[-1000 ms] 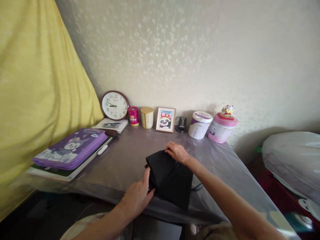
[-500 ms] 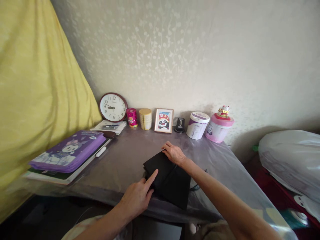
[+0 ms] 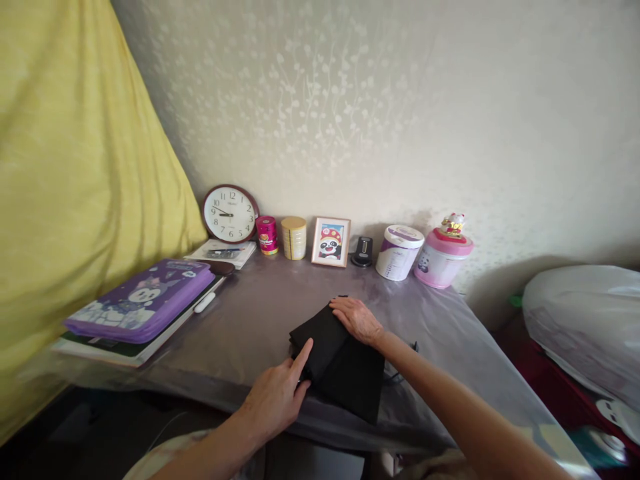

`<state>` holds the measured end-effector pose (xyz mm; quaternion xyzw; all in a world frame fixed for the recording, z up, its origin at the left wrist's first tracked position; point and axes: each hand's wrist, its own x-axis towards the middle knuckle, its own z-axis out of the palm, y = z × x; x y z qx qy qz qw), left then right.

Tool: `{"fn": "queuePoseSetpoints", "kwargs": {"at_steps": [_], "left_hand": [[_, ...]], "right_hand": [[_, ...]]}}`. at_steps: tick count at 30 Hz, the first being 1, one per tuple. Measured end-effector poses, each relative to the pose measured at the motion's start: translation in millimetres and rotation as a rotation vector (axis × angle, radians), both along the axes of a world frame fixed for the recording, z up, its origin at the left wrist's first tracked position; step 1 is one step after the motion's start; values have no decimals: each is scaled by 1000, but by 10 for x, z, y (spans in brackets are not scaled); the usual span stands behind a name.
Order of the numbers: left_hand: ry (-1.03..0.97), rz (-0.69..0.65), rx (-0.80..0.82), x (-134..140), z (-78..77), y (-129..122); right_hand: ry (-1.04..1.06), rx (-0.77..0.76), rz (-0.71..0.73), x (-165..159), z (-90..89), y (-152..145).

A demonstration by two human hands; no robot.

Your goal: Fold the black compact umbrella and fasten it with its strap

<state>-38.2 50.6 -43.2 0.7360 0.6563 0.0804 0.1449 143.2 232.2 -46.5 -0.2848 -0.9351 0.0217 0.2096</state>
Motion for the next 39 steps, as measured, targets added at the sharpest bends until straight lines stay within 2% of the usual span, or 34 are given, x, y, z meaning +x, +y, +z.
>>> {"fn": "queuePoseSetpoints", "kwargs": {"at_steps": [3,5,6,9,11,13,17,21,25,28,33,39], "left_hand": [[-11,6,-7,-6,5,-5],[-26,13,-9,-10,11,-5],[-35,14,-10,-11,14,-3],[-53,14,-12,-12,28,8],[-50,22,-22,-9,42,14],[-39,31,-31,-6,54,13],[-49,51,-27,-18,54,11],[-99,71,-29,-65,43,41],[-157,100,-46,-137,45,84],[-219,107,-50,-178,64,104],[-360,138,-147,-184,121,111],[-476,157,-214,-211,121,134]], "right_hand": [[-13,-1,-206,34,75,156],[36,22,-238,55,144,125],[62,29,-193,62,170,78],[76,6,63,68,167,-81],[39,-14,140,74,110,-115],[4,-25,66,103,52,-58],[19,-98,-242,270,42,169],[119,-243,-328,534,77,255],[161,-379,-293,763,30,215],[208,-489,-202,870,19,186],[141,-635,21,948,137,142],[22,-680,127,1003,301,98]]}}
